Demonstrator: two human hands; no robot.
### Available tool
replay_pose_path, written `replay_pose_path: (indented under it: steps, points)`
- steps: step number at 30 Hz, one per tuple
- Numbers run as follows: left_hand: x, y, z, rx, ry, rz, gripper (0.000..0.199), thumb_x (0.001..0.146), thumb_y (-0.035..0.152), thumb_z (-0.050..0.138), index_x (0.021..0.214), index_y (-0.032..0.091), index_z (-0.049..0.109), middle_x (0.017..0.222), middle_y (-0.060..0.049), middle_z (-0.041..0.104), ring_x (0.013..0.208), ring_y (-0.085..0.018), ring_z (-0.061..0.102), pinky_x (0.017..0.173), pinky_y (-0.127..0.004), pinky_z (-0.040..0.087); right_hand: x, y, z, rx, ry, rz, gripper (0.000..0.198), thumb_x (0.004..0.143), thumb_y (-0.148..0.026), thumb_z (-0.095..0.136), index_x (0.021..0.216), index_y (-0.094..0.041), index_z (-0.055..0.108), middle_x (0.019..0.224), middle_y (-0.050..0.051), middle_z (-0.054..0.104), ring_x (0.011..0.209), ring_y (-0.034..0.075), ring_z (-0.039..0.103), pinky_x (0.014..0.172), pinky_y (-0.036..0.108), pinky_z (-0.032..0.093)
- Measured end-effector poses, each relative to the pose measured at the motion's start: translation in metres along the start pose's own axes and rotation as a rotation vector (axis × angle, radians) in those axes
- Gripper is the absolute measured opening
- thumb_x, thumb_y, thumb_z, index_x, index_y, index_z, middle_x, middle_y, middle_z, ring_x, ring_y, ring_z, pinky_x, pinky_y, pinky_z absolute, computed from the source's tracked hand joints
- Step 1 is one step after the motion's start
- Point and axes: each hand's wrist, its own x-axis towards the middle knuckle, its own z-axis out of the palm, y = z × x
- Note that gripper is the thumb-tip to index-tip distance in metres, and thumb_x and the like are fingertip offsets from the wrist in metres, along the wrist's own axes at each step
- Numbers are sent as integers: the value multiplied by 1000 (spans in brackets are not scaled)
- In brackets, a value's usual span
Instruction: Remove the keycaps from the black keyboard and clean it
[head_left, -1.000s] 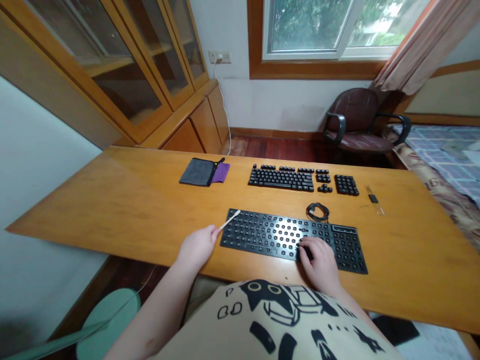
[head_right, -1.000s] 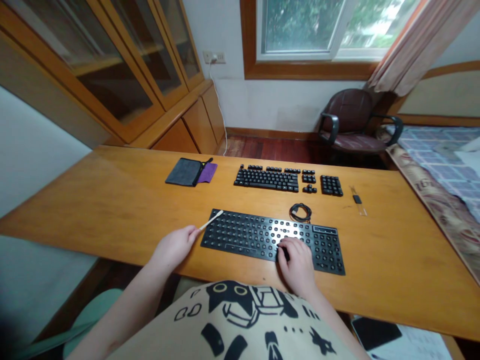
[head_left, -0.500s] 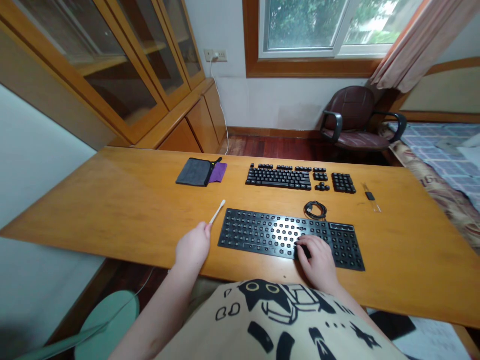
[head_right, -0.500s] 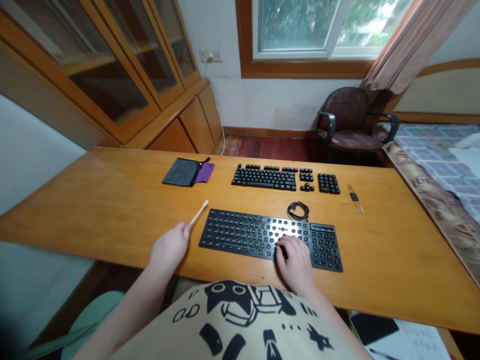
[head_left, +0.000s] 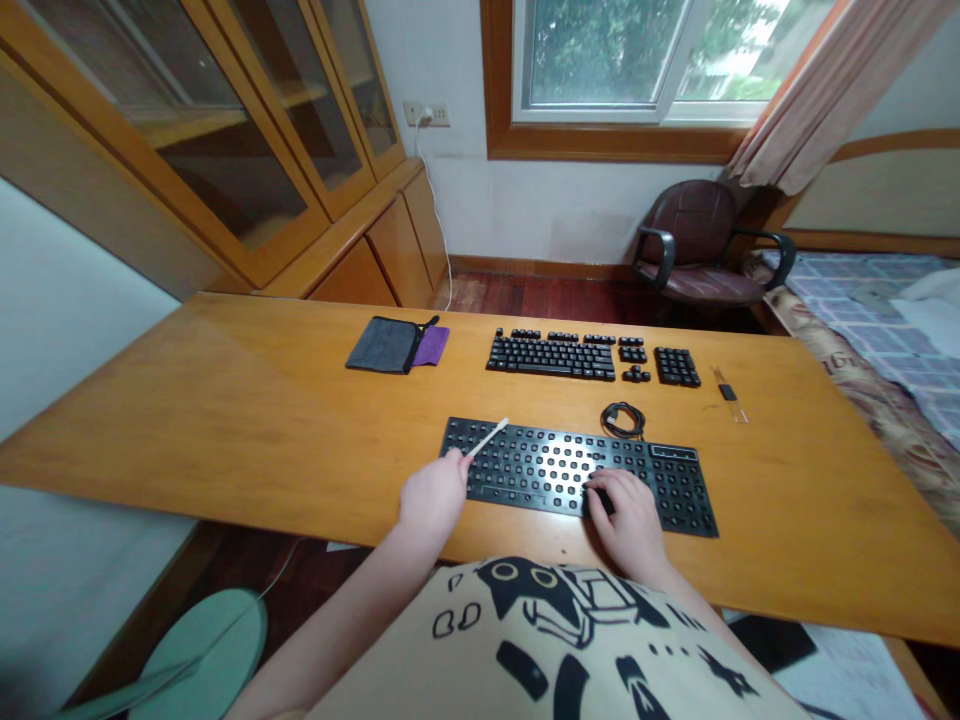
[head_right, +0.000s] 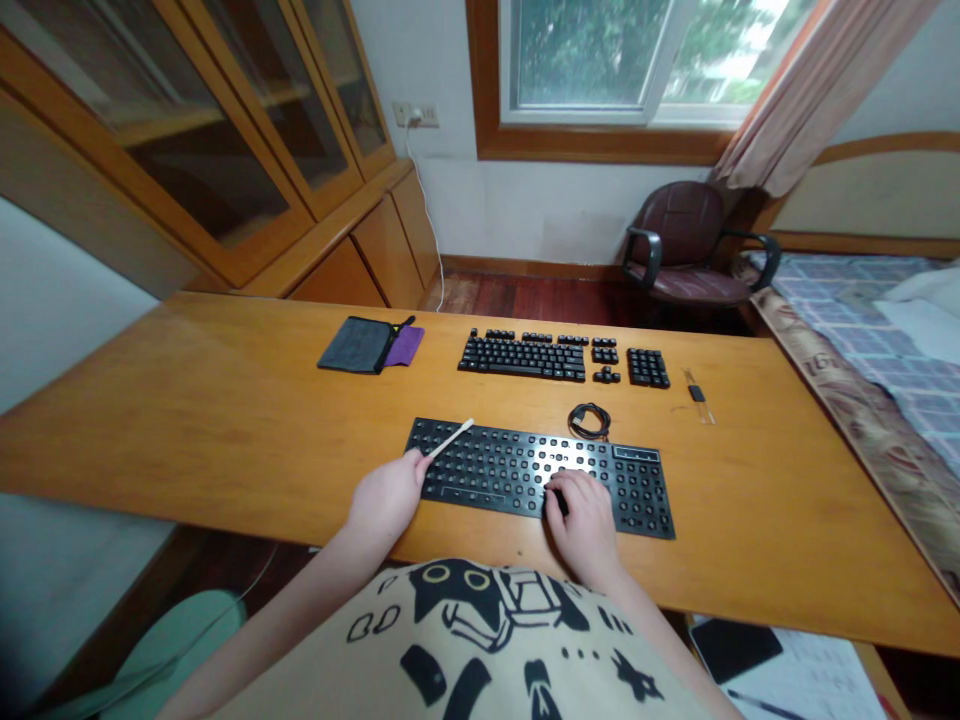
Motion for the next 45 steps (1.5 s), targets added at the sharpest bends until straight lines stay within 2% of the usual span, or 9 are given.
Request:
replay_pose_path:
  steps: [2, 6, 11, 13, 22, 27, 33, 39, 45]
  points:
    - [1, -6, -3, 13, 31, -54, 44, 95, 42, 20, 94, 18, 58, 82, -11, 68, 75, -24, 66, 62, -30, 42, 0, 0, 0, -2, -7, 1, 11, 84, -25, 50, 83, -21, 61, 93, 5, 66, 93, 22, 58, 83, 37, 42]
    - [2, -17, -5, 1, 13, 11, 45, 95, 44, 22, 93, 19, 59, 83, -10, 68, 77, -23, 66, 65, -30, 43, 0, 1, 1, -5, -8, -1, 12, 84, -25, 50, 82, -21, 61, 93, 6, 66, 93, 22, 58, 82, 38, 42]
    - [9, -37, -12, 29, 41, -202, 48, 95, 41, 18, 95, 16, 59, 83, -13, 68, 77, -26, 66, 64, -32, 44, 0, 1, 1, -4, -10, 3, 13, 84, -25, 49, 83, -21, 61, 93, 6, 66, 94, 23, 58, 83, 38, 42]
    - [10, -38, -16, 24, 60, -184, 47, 95, 42, 18, 95, 17, 58, 84, -13, 68, 77, -26, 66, 64, -32, 44, 0, 1, 1, -6, -13, 7, 12, 84, -25, 50, 83, -21, 61, 93, 6, 66, 94, 23, 58, 83, 38, 41]
    - [6, 31, -7, -38, -17, 211, 41, 95, 43, 23, 94, 20, 57, 85, -9, 68, 78, -22, 65, 66, -30, 43, 1, -1, 1, -18, 1, 5, 13, 84, -25, 50, 82, -21, 62, 91, 5, 67, 91, 21, 58, 82, 37, 41]
    - [13, 55, -5, -23, -7, 259, 44, 94, 45, 23, 96, 19, 58, 84, -10, 68, 79, -23, 66, 70, -32, 45, 1, -2, 0, -19, -5, 16, 13, 84, -24, 49, 82, -21, 62, 92, 5, 67, 92, 22, 58, 82, 37, 40]
    - [17, 67, 0, -49, -22, 369, 44, 94, 46, 23, 94, 21, 59, 86, -9, 68, 79, -23, 65, 69, -32, 45, 2, -3, -1, -9, -12, 23, 14, 85, -24, 48, 82, -21, 61, 92, 6, 66, 93, 23, 57, 82, 38, 40]
    - [20, 48, 3, -81, -45, 272, 43, 93, 47, 26, 86, 21, 60, 80, -7, 68, 75, -22, 65, 61, -29, 41, 2, -5, -3, 8, -19, 30, 13, 86, -24, 48, 82, -21, 61, 93, 5, 66, 93, 22, 57, 83, 37, 40]
    - [17, -10, 4, -152, -82, 159, 43, 92, 49, 29, 77, 21, 59, 79, -6, 69, 73, -20, 63, 57, -26, 35, 2, -5, -3, 2, -18, 31, 14, 85, -24, 49, 82, -21, 62, 93, 6, 66, 94, 22, 57, 83, 37, 40]
